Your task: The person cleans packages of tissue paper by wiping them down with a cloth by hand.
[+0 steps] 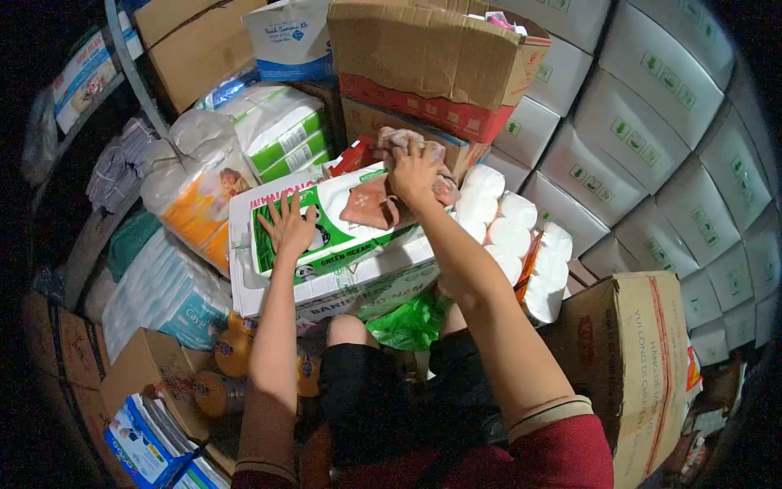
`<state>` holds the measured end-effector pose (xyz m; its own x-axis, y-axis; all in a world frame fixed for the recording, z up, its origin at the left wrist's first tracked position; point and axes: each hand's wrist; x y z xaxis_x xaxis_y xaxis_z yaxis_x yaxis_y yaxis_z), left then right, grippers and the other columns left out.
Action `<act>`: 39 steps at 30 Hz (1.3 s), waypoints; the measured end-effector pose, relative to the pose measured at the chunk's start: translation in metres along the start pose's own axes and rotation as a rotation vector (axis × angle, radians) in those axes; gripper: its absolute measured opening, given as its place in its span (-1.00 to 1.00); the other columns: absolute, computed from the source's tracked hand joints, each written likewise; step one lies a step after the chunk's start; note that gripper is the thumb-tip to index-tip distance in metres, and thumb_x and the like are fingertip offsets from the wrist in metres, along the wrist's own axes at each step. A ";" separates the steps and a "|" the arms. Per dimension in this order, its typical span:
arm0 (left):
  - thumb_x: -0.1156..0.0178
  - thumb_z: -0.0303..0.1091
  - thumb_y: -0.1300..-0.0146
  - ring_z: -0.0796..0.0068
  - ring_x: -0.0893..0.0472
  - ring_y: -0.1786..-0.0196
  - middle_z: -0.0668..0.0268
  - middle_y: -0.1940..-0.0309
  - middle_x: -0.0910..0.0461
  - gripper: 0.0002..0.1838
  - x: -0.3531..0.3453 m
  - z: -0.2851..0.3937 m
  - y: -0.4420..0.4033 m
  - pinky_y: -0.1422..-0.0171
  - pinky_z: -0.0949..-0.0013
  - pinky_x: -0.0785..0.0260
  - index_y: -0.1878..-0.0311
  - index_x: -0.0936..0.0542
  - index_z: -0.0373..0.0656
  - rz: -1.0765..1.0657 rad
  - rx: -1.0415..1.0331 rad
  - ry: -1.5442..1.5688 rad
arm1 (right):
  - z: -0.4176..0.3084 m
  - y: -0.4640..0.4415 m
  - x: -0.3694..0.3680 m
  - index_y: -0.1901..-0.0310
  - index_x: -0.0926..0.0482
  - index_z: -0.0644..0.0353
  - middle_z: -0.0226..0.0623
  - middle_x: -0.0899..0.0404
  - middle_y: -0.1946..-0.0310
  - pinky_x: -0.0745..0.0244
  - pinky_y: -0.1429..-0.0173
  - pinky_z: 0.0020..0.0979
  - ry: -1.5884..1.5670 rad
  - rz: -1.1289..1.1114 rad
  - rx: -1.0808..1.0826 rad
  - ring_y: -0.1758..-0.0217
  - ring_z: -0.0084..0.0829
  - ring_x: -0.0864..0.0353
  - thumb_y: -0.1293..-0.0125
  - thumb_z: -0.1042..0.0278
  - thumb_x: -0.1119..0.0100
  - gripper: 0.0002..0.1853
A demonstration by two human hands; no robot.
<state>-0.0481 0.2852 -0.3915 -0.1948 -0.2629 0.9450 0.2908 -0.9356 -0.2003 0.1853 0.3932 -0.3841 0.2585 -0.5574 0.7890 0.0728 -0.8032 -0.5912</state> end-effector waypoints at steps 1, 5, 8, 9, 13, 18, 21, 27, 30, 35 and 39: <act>0.15 0.11 -0.27 0.01 0.15 -0.48 0.18 -0.42 -0.02 -0.32 0.000 0.000 0.000 -0.44 -0.23 0.54 -0.38 -0.17 -0.04 0.003 0.003 0.005 | 0.007 0.001 0.002 0.04 -0.57 -0.14 -0.26 -0.31 -0.22 0.04 -0.23 0.33 -0.044 0.011 -0.035 -0.24 0.03 -0.21 -0.21 0.03 0.02 -0.66; 0.14 0.10 -0.25 0.00 0.15 -0.47 0.16 -0.42 -0.03 -0.31 0.002 0.001 0.000 -0.43 -0.24 0.56 -0.38 -0.16 -0.04 -0.009 0.008 0.023 | 0.026 0.016 0.026 -0.01 -0.51 -0.07 -0.13 -0.34 -0.15 -0.25 -0.15 0.11 -0.151 -0.015 -0.179 -0.16 0.08 -0.31 -0.18 0.17 -0.06 -0.66; 0.08 0.11 -0.23 0.00 0.10 -0.46 0.15 -0.39 -0.09 -0.32 -0.001 0.000 0.000 -0.43 -0.25 0.52 -0.35 -0.24 -0.05 0.047 -0.005 0.042 | 0.048 0.038 0.032 -0.11 -0.40 -0.06 0.06 -0.39 -0.01 -0.44 0.07 0.04 -0.078 0.107 -0.095 0.04 0.18 -0.44 -0.19 0.21 -0.06 -0.59; 0.06 0.11 -0.22 0.00 0.08 -0.46 0.14 -0.38 -0.11 -0.32 0.001 -0.001 0.001 -0.43 -0.25 0.50 -0.33 -0.27 -0.06 0.055 -0.014 0.065 | 0.048 0.047 0.040 -0.11 -0.38 -0.05 0.10 -0.41 0.03 -0.44 0.10 0.05 -0.124 0.079 -0.159 0.08 0.19 -0.46 -0.21 0.20 -0.05 -0.60; -0.10 0.18 -0.12 -0.01 0.05 -0.44 0.10 -0.33 -0.20 -0.28 0.005 0.000 0.009 -0.42 -0.26 0.45 -0.25 -0.38 -0.10 0.133 -0.148 0.205 | 0.067 0.085 0.060 -0.15 -0.34 -0.03 0.15 -0.50 0.16 -0.44 0.13 0.03 -0.360 0.037 -0.249 0.15 0.17 -0.52 -0.25 0.19 -0.01 -0.59; -0.20 0.22 -0.03 -0.04 0.08 -0.45 0.06 -0.35 -0.14 -0.15 0.045 0.012 0.056 -0.41 -0.26 0.46 -0.32 -0.27 -0.08 0.219 -0.486 0.132 | 0.116 0.115 0.076 -0.03 -0.44 0.23 0.09 -0.60 0.32 -0.48 0.13 -0.12 -0.482 -0.060 -0.281 0.24 0.03 -0.60 -0.25 0.19 0.02 -0.62; -0.11 0.20 -0.14 -0.04 0.09 -0.45 0.02 -0.37 -0.08 -0.18 0.044 -0.018 0.050 -0.39 -0.31 0.37 -0.36 -0.17 -0.07 0.237 -0.327 0.184 | 0.105 0.109 0.120 0.02 -0.51 0.22 0.09 -0.59 0.26 -0.49 0.08 -0.25 -0.709 -0.066 -0.370 0.14 -0.09 -0.63 -0.24 0.17 -0.03 -0.64; -0.05 0.20 -0.22 0.28 -0.40 -0.21 0.14 -0.18 -0.42 -0.21 -0.040 -0.163 -0.027 -0.27 0.32 -0.21 -0.25 -0.30 -0.35 -0.150 0.356 1.145 | 0.107 0.067 0.111 -0.25 -0.13 0.35 -0.11 -0.40 -0.09 -0.38 -0.14 -0.40 -1.383 -0.237 -0.204 -0.06 -0.37 -0.46 -0.17 0.11 -0.28 -0.24; -0.11 0.21 -0.18 0.28 -0.37 -0.20 0.13 -0.23 -0.35 -0.18 -0.035 -0.142 -0.007 -0.27 0.33 -0.16 -0.27 -0.30 -0.33 -0.175 0.312 1.153 | 0.096 0.050 0.087 -0.10 -0.37 0.31 -0.21 -0.42 -0.07 -0.44 -0.04 -0.47 -1.692 -0.727 -0.397 0.02 -0.50 -0.48 -0.23 -0.07 -0.15 -0.39; -0.27 -0.06 -0.16 0.46 -0.58 0.07 0.31 0.02 -0.57 -0.49 0.002 -0.117 0.012 -0.03 0.37 -0.43 -0.12 -0.48 -0.10 -0.361 0.409 1.599 | 0.083 0.073 -0.006 -0.23 -0.17 0.33 -0.18 -0.30 -0.05 -0.24 -0.19 -0.46 -1.242 -0.036 -0.086 -0.14 -0.35 -0.32 0.02 0.32 -0.29 -0.24; -0.29 -0.13 -0.14 0.44 -0.61 0.11 0.33 0.09 -0.60 -0.54 0.036 -0.099 0.030 0.02 0.34 -0.50 -0.07 -0.50 -0.09 -0.415 0.390 1.742 | 0.084 0.089 -0.003 -0.28 -0.09 0.32 -0.10 -0.25 -0.18 -0.21 -0.25 -0.43 -1.259 -0.025 -0.119 -0.25 -0.33 -0.26 0.06 0.32 -0.28 -0.15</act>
Point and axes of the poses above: each hand's wrist, its own y-axis away from the middle knuckle, its own x-axis out of the back of the hand, z = x × y
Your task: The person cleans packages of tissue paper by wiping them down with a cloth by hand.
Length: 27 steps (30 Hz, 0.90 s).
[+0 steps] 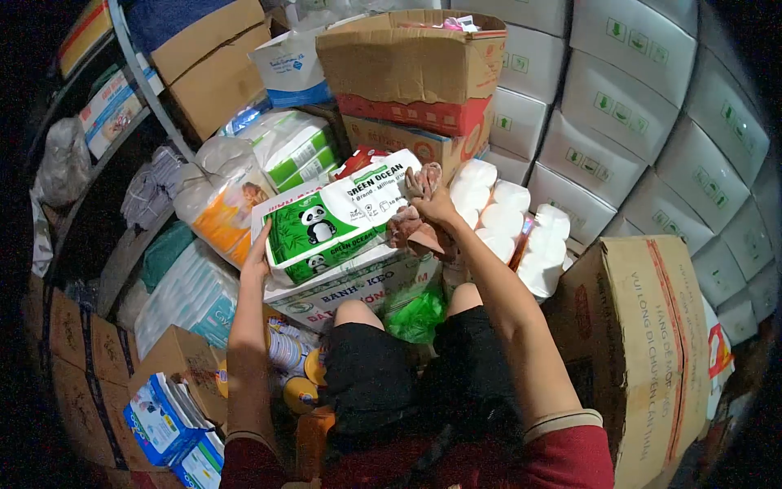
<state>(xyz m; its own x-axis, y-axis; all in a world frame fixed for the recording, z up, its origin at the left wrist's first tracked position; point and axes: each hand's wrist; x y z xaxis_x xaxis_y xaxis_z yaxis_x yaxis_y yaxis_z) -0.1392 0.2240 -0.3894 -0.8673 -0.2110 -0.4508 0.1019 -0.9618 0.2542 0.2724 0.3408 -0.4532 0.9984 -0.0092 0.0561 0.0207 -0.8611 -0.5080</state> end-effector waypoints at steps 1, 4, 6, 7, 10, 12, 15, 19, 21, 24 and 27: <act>-0.29 -0.14 -0.15 0.43 -0.61 0.11 0.33 0.10 -0.60 -0.55 -0.001 0.002 0.003 0.03 0.34 -0.50 -0.07 -0.50 -0.09 -0.019 0.020 -0.011 | -0.003 0.004 0.001 -0.29 -0.08 0.32 -0.09 -0.23 -0.21 -0.20 -0.26 -0.42 0.022 0.028 0.000 -0.26 -0.33 -0.25 0.06 0.34 -0.27 -0.15; -0.29 -0.25 -0.12 0.41 -0.62 0.17 0.32 0.17 -0.62 -0.62 -0.007 0.010 0.015 0.06 0.33 -0.51 -0.01 -0.52 -0.10 -0.044 0.033 -0.041 | -0.035 0.022 0.018 -0.39 0.23 0.25 -0.19 0.01 -0.36 -0.04 -0.41 -0.36 0.069 -0.170 -0.243 -0.42 -0.34 -0.02 -0.02 0.62 -0.15 -0.05; -0.28 -0.30 -0.11 0.41 -0.63 0.20 0.32 0.22 -0.62 -0.66 -0.007 0.017 0.015 0.07 0.32 -0.52 0.02 -0.54 -0.10 -0.079 0.009 -0.038 | -0.014 0.023 0.021 -0.38 0.18 0.25 -0.20 -0.05 -0.32 -0.06 -0.39 -0.35 -0.030 -0.178 -0.110 -0.39 -0.33 -0.06 -0.03 0.59 -0.11 -0.10; -0.28 -0.38 -0.08 0.43 -0.61 0.17 0.31 0.21 -0.60 -0.57 -0.019 0.027 0.024 0.03 0.34 -0.49 -0.06 -0.48 -0.13 -0.107 0.009 -0.036 | -0.012 0.023 0.022 -0.37 0.16 0.26 -0.20 -0.08 -0.31 -0.07 -0.38 -0.35 -0.077 -0.181 -0.042 -0.38 -0.33 -0.08 -0.03 0.57 -0.09 -0.12; -0.28 -0.47 -0.02 0.44 -0.56 0.08 0.28 0.07 -0.53 -0.33 -0.055 0.047 0.043 -0.02 0.39 -0.44 -0.26 -0.29 -0.14 -0.163 -0.332 -0.215 | -0.022 0.020 0.036 -0.28 -0.12 0.30 -0.21 -0.26 -0.19 -0.20 -0.27 -0.36 0.151 -0.028 -0.069 -0.24 -0.35 -0.26 -0.09 0.49 -0.03 -0.34; -0.29 -0.56 0.11 0.38 -0.47 -0.07 0.25 -0.14 -0.36 0.01 -0.068 0.060 0.052 -0.14 0.39 -0.34 -0.43 0.03 -0.06 -0.180 -0.470 -0.370 | -0.033 0.015 0.045 -0.21 -0.27 0.29 -0.20 -0.42 -0.05 -0.32 -0.14 -0.40 0.169 0.192 -0.168 -0.09 -0.38 -0.41 -0.09 0.44 -0.02 -0.43; -0.36 -0.57 0.23 0.36 -0.33 -0.23 0.24 -0.19 -0.32 0.08 -0.048 0.071 0.032 -0.31 0.34 -0.17 -0.42 0.00 -0.08 -0.323 -0.531 -0.540 | -0.094 0.003 0.059 -0.18 -0.29 0.22 -0.18 -0.51 0.06 -0.42 0.01 -0.43 0.029 0.387 -0.172 0.09 -0.40 -0.53 -0.05 0.39 -0.06 -0.43; -0.45 -0.56 0.35 0.35 -0.21 -0.33 0.22 -0.26 -0.26 0.17 -0.006 0.055 0.023 -0.41 0.36 -0.01 -0.41 0.00 -0.12 -0.246 -0.424 -0.718 | -0.180 -0.023 0.054 -0.23 -0.23 0.18 -0.17 -0.54 0.04 -0.43 -0.03 -0.40 -0.035 0.371 0.242 0.01 -0.39 -0.55 -0.06 0.45 -0.06 -0.39; -0.50 -0.51 0.40 0.34 -0.16 -0.37 0.22 -0.31 -0.20 0.24 0.036 0.041 0.010 -0.44 0.37 0.06 -0.42 0.04 -0.15 -0.220 -0.313 -0.842 | -0.229 -0.029 0.034 -0.23 -0.23 0.16 -0.07 -0.51 0.00 -0.44 -0.08 -0.34 0.095 0.304 0.375 -0.05 -0.30 -0.54 -0.04 0.45 -0.09 -0.37; -0.51 -0.48 0.39 0.34 -0.14 -0.38 0.20 -0.33 -0.17 0.26 0.044 0.039 0.015 -0.45 0.32 0.07 -0.43 0.06 -0.14 -0.153 -0.332 -0.864 | -0.267 -0.033 -0.016 -0.23 -0.21 0.13 0.09 -0.41 -0.05 -0.46 -0.07 -0.21 0.272 0.079 0.278 -0.09 -0.05 -0.48 -0.01 0.41 -0.15 -0.33; -0.46 -0.36 0.17 0.29 -0.12 -0.40 0.10 -0.34 -0.16 0.10 -0.002 0.076 0.045 -0.43 0.33 0.02 -0.42 0.03 -0.19 -0.203 -0.476 -0.835 | -0.236 -0.048 -0.085 -0.26 -0.19 0.06 0.08 -0.40 0.05 -0.45 0.00 -0.08 0.612 -0.062 0.318 0.00 0.05 -0.48 0.00 0.26 -0.24 -0.27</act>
Point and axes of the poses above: each hand's wrist, its own y-axis away from the middle knuckle, its own x-axis out of the back of the hand, z = x × y
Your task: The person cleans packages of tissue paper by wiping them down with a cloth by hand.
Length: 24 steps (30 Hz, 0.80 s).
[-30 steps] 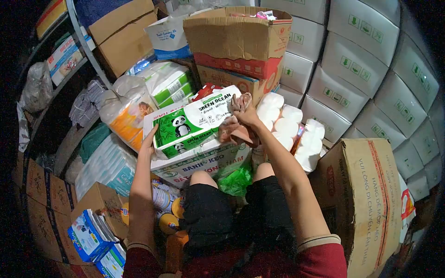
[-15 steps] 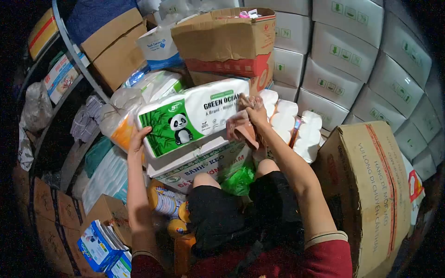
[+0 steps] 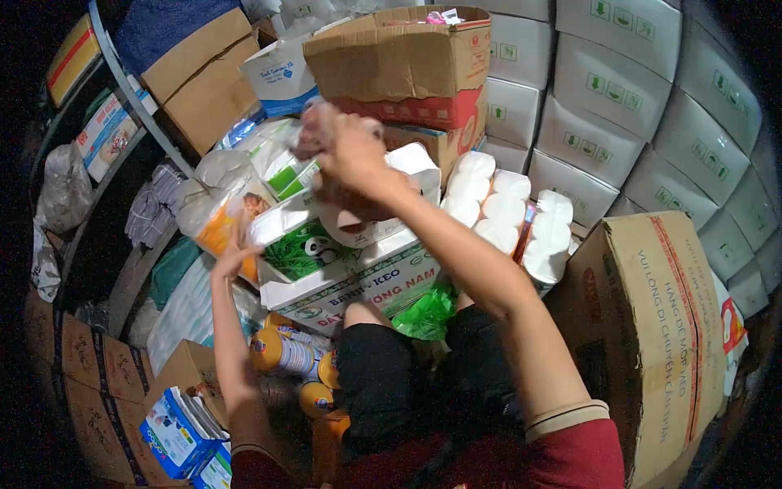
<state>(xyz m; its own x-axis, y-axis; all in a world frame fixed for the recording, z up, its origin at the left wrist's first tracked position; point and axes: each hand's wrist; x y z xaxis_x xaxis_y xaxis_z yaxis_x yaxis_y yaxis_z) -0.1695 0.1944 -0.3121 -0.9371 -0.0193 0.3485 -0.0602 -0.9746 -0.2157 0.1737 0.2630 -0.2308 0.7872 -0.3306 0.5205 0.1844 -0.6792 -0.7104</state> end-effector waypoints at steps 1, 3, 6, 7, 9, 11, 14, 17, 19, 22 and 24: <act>-0.44 -0.32 0.09 0.28 -0.11 -0.41 0.07 -0.34 -0.15 0.05 -0.004 0.022 -0.007 -0.42 0.33 0.01 -0.41 0.02 -0.22 0.030 -0.052 0.051 | -0.018 0.004 -0.015 -0.27 -0.18 0.04 0.06 -0.41 0.08 -0.45 0.02 -0.06 0.081 -0.045 -0.043 0.03 0.05 -0.49 -0.02 0.21 -0.24 -0.26; -0.34 -0.22 -0.05 0.25 -0.14 -0.40 0.02 -0.33 -0.17 -0.08 -0.019 0.048 -0.039 -0.41 0.32 -0.01 -0.39 -0.03 -0.24 0.095 -0.068 -0.135 | -0.022 0.009 -0.060 -0.23 -0.30 0.04 0.03 -0.44 0.08 -0.46 0.04 -0.08 0.267 -0.153 0.027 0.03 0.00 -0.51 -0.13 0.19 -0.14 -0.41; -0.08 0.07 -0.25 0.16 -0.22 -0.37 -0.08 -0.31 -0.20 -0.25 -0.059 0.077 -0.065 -0.40 0.20 -0.03 -0.35 -0.15 -0.23 -0.042 -0.132 -0.459 | -0.028 0.030 -0.092 0.17 -0.63 0.01 -0.08 -0.51 0.18 -0.50 0.12 -0.15 0.385 -0.200 0.091 0.06 -0.08 -0.53 -0.22 0.23 0.03 -0.75; -0.01 0.13 -0.26 0.12 -0.24 -0.35 -0.10 -0.29 -0.21 -0.25 -0.065 0.057 -0.079 -0.40 0.16 -0.01 -0.34 -0.17 -0.21 0.009 -0.126 -0.454 | -0.026 0.029 -0.092 0.12 -0.60 0.00 -0.05 -0.50 0.15 -0.51 0.13 -0.16 0.390 -0.222 0.078 0.06 -0.07 -0.54 -0.21 0.25 0.02 -0.74; 0.14 0.25 -0.28 0.05 -0.28 -0.32 -0.14 -0.27 -0.24 -0.24 -0.090 0.019 -0.102 -0.41 0.08 0.02 -0.33 -0.22 -0.18 0.107 -0.113 -0.438 | -0.016 0.027 -0.083 0.02 -0.54 -0.02 0.01 -0.48 0.09 -0.53 0.15 -0.16 0.403 -0.266 0.048 0.05 -0.06 -0.55 -0.19 0.30 0.02 -0.69; 0.31 0.34 -0.26 0.00 -0.30 -0.30 -0.13 -0.23 -0.30 -0.18 -0.103 0.014 -0.092 -0.41 0.00 0.08 -0.35 -0.19 -0.16 0.075 0.140 -0.691 | 0.005 0.029 -0.067 0.08 -0.56 0.03 0.01 -0.47 0.07 -0.52 0.15 -0.13 0.495 -0.182 0.031 0.03 -0.03 -0.53 -0.16 0.33 0.03 -0.70; 0.25 0.30 -0.26 0.07 -0.43 -0.17 0.02 -0.05 -0.51 -0.28 -0.110 0.020 -0.087 -0.31 0.04 -0.04 -0.22 -0.40 -0.09 0.075 0.134 -0.905 | 0.060 0.028 -0.041 0.03 -0.54 0.01 -0.05 -0.46 0.03 -0.44 0.05 -0.01 0.635 -0.143 -0.022 -0.03 -0.03 -0.49 -0.20 0.28 0.07 -0.69; 0.19 0.26 -0.24 0.13 -0.48 -0.08 0.05 0.04 -0.56 -0.35 -0.115 0.029 -0.077 -0.23 0.09 -0.12 -0.06 -0.54 -0.07 0.089 0.116 -0.966 | 0.090 0.030 0.007 -0.01 -0.53 -0.02 -0.07 -0.45 -0.02 -0.38 -0.07 0.05 0.589 -0.202 -0.272 -0.10 -0.03 -0.45 -0.24 0.23 0.07 -0.68; 0.17 0.25 -0.24 0.13 -0.48 -0.08 0.06 0.04 -0.57 -0.36 -0.117 0.034 -0.076 -0.23 0.09 -0.12 -0.06 -0.54 -0.08 0.091 0.133 -0.987 | 0.117 0.035 0.037 -0.01 -0.52 0.02 -0.01 -0.46 -0.02 -0.44 -0.02 -0.01 0.647 -0.253 -0.339 -0.07 0.00 -0.48 -0.21 0.25 0.01 -0.67; 0.16 0.24 -0.23 0.14 -0.48 -0.09 0.05 0.03 -0.56 -0.37 -0.117 0.031 -0.076 -0.23 0.09 -0.10 -0.05 -0.54 -0.08 0.095 0.145 -0.971 | 0.169 0.060 0.070 0.00 -0.51 0.10 0.04 -0.52 0.09 -0.45 0.02 -0.09 0.622 -0.204 -0.432 0.05 -0.04 -0.54 -0.13 0.16 -0.09 -0.60; 0.15 0.24 -0.23 0.14 -0.47 -0.09 0.05 0.03 -0.55 -0.38 -0.115 0.022 -0.082 -0.24 0.10 -0.09 -0.05 -0.54 -0.08 0.107 0.119 -0.973 | 0.163 0.061 0.089 -0.04 -0.48 0.10 0.03 -0.52 0.12 -0.42 -0.02 -0.07 0.559 -0.144 -0.487 0.06 0.02 -0.52 -0.09 0.16 -0.10 -0.55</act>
Point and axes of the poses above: each hand's wrist, its own y-axis away from the middle knuckle, its own x-axis out of the back of the hand, z = x × y
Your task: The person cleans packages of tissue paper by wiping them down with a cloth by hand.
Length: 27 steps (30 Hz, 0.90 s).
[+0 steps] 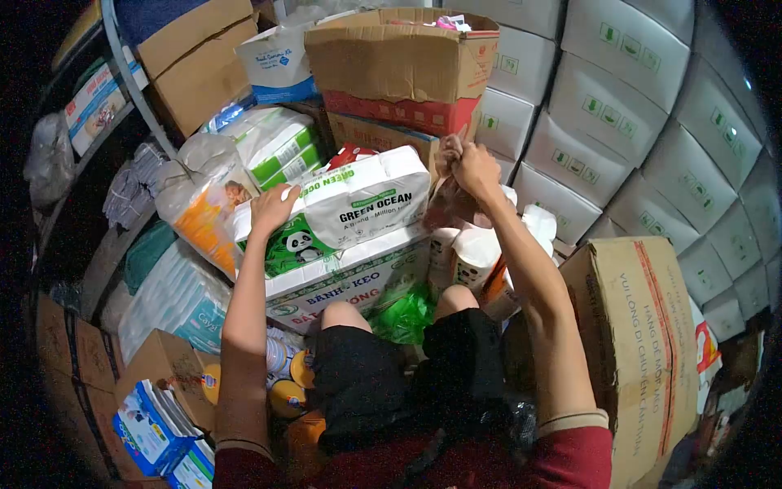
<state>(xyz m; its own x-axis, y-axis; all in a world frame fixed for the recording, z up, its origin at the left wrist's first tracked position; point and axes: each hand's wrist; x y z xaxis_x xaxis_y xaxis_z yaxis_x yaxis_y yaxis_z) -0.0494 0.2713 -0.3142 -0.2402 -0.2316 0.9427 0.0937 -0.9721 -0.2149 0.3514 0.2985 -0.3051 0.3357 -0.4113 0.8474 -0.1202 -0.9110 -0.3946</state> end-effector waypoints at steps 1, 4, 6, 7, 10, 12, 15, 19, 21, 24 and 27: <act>0.15 0.23 -0.22 0.14 -0.46 -0.09 0.05 0.03 -0.55 -0.38 -0.004 -0.002 0.000 -0.24 0.10 -0.08 -0.05 -0.54 -0.07 0.006 -0.004 0.001 | -0.013 -0.001 0.019 -0.04 -0.47 0.10 0.03 -0.51 0.13 -0.41 -0.02 -0.08 -0.059 0.047 0.065 0.06 0.02 -0.52 -0.08 0.18 -0.11 -0.55; 0.13 0.20 -0.22 0.15 -0.46 -0.10 0.06 0.02 -0.54 -0.41 0.002 0.005 -0.001 -0.25 0.12 -0.07 -0.06 -0.54 -0.05 -0.063 0.046 -0.010 | -0.082 0.010 0.070 -0.05 -0.44 0.11 0.02 -0.49 0.15 -0.40 -0.03 -0.08 -0.237 0.160 0.237 0.05 0.03 -0.50 -0.05 0.23 -0.15 -0.53; 0.12 0.14 -0.20 0.15 -0.46 -0.10 0.07 0.02 -0.55 -0.44 0.004 0.008 0.001 -0.26 0.12 -0.06 -0.07 -0.53 -0.04 -0.067 0.035 -0.011 | -0.137 0.017 0.087 -0.06 -0.43 0.11 0.02 -0.45 0.11 -0.41 -0.04 -0.09 -0.323 0.165 0.330 0.02 0.02 -0.47 -0.03 0.22 -0.20 -0.50; 0.11 0.11 -0.20 0.15 -0.46 -0.10 0.07 0.03 -0.55 -0.46 0.006 0.007 0.002 -0.26 0.12 -0.06 -0.08 -0.52 -0.03 -0.064 0.033 -0.012 | -0.163 0.021 0.088 -0.07 -0.42 0.10 0.03 -0.43 0.08 -0.41 -0.05 -0.10 -0.352 0.141 0.367 -0.02 0.02 -0.45 -0.02 0.21 -0.22 -0.48; 0.07 0.01 -0.12 0.14 -0.44 -0.12 0.04 -0.03 -0.51 -0.47 -0.009 -0.012 -0.008 -0.24 0.13 -0.11 -0.08 -0.50 -0.09 -0.107 0.015 -0.078 | -0.219 0.021 0.027 -0.11 -0.38 0.04 0.01 -0.39 -0.01 -0.40 -0.11 -0.09 -0.247 0.171 0.541 -0.11 0.05 -0.38 0.00 0.14 -0.26 -0.41; 0.06 -0.01 -0.10 0.14 -0.43 -0.13 0.03 -0.03 -0.50 -0.47 -0.002 -0.009 -0.005 -0.25 0.16 -0.12 -0.03 -0.54 -0.15 -0.161 0.011 -0.111 | -0.227 0.031 -0.043 -0.12 -0.39 0.02 -0.02 -0.39 -0.02 -0.36 -0.13 -0.04 -0.131 0.157 0.650 -0.12 0.03 -0.37 0.02 0.10 -0.28 -0.39; 0.06 -0.01 -0.11 0.10 -0.46 -0.09 0.04 0.04 -0.53 -0.49 0.003 -0.001 0.002 -0.26 0.14 -0.11 0.04 -0.57 -0.19 -0.073 0.062 -0.113 | -0.224 0.045 -0.070 -0.05 -0.47 -0.03 -0.09 -0.45 0.04 -0.33 -0.07 -0.04 -0.153 0.127 0.667 -0.08 -0.05 -0.39 0.03 0.08 -0.28 -0.46; 0.14 -0.02 -0.19 0.11 -0.45 -0.08 0.05 0.07 -0.55 -0.52 0.000 -0.002 0.001 -0.25 0.12 -0.09 -0.01 -0.55 -0.08 -0.002 -0.002 0.051 | -0.202 0.032 -0.069 -0.01 -0.52 -0.05 -0.17 -0.52 0.12 -0.33 -0.01 -0.08 -0.105 0.202 0.583 -0.03 -0.11 -0.40 0.06 0.07 -0.28 -0.49; 0.16 0.07 -0.24 0.12 -0.46 -0.08 0.07 0.06 -0.55 -0.48 -0.001 -0.001 0.001 -0.25 0.13 -0.08 -0.02 -0.55 -0.08 -0.029 0.002 0.038 | -0.179 0.019 -0.070 -0.01 -0.52 0.02 -0.19 -0.52 0.14 -0.37 0.04 -0.08 -0.021 0.222 0.530 0.03 -0.10 -0.44 0.06 0.15 -0.28 -0.50; 0.16 0.16 -0.25 0.14 -0.45 -0.09 0.07 0.04 -0.55 -0.44 -0.007 -0.007 0.000 -0.26 0.14 -0.07 -0.01 -0.56 -0.06 0.003 -0.003 0.042 | -0.140 0.009 -0.051 -0.06 -0.47 0.03 -0.15 -0.49 0.05 -0.39 0.00 -0.08 0.059 0.221 0.424 0.01 -0.06 -0.45 0.03 0.15 -0.25 -0.46; 0.15 0.16 -0.25 0.14 -0.46 -0.09 0.07 0.04 -0.55 -0.45 -0.005 -0.005 0.004 -0.27 0.14 -0.05 -0.01 -0.56 -0.05 0.018 -0.008 0.038 | -0.092 -0.001 -0.042 -0.11 -0.42 0.03 -0.09 -0.43 0.00 -0.43 0.01 -0.08 0.120 0.230 0.354 0.01 -0.01 -0.47 -0.01 0.16 -0.23 -0.44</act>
<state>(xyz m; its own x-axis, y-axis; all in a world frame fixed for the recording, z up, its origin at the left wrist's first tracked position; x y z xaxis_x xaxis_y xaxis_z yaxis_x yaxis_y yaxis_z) -0.0523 0.2687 -0.3209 -0.2750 -0.2503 0.9283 0.0906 -0.9680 -0.2341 0.2509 0.3135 -0.3078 0.2244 -0.6218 0.7503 0.1558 -0.7372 -0.6575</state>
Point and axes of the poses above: each hand's wrist, its own y-axis away from the middle knuckle, its own x-axis out of the back of the hand, z = x × y
